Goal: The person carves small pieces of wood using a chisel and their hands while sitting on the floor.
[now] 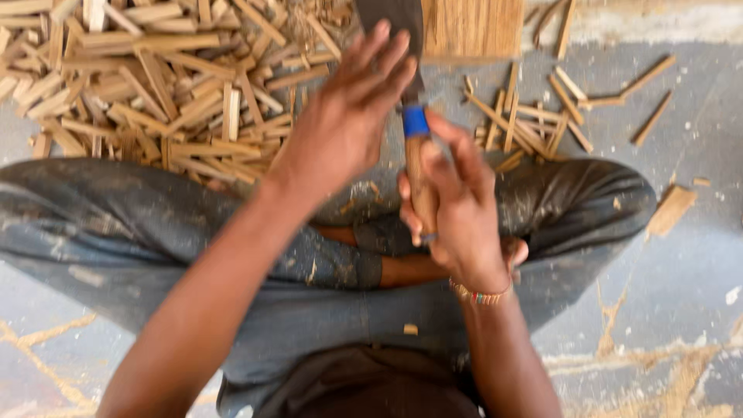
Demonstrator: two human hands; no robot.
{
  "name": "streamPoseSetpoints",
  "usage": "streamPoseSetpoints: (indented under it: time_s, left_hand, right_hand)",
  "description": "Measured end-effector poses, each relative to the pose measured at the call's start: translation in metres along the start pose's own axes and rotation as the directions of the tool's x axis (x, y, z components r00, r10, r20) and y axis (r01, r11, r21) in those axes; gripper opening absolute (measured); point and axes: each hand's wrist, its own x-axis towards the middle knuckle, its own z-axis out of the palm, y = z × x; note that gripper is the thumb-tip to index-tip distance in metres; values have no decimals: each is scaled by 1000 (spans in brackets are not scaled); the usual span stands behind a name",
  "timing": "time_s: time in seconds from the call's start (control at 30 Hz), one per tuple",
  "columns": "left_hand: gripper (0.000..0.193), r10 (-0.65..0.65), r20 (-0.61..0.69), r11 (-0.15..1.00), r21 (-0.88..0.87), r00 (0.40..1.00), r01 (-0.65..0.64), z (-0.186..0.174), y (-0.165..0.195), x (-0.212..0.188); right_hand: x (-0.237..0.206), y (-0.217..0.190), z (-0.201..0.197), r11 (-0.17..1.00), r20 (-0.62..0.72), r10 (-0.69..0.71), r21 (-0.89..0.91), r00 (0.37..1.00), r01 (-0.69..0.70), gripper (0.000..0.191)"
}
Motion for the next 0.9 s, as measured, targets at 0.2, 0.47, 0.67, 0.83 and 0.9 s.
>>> streamPoseSetpoints:
  time_s: [0.2, 0.47, 0.67, 0.83, 0.9]
  left_hand:
    - [42, -23, -57, 1000, -3, 998, 23, 4, -12, 23]
    - [33, -250, -191, 938, -289, 949, 188, -2, 51, -13]
    - [25, -328, -159, 858, -463, 931, 223, -27, 96, -23]
    - [27, -131, -239, 842, -539, 962, -19, -86, 147, -44]
    - [18, 107, 503, 980, -200, 858, -4, -123, 176, -70]
  right_hand:
    - [10, -3, 4, 997, 37, -54, 52, 998, 52, 45]
    - [-51, 14, -26, 988, 4, -148, -39, 989, 148, 48]
    - [-97, 27, -64, 986, -123, -158, -70, 980, 150, 50]
    - [-106, 32, -96, 977, -214, -213, -21, 953, 213, 49]
    - [-105, 35, -104, 973, -203, -218, 31, 954, 229, 49]
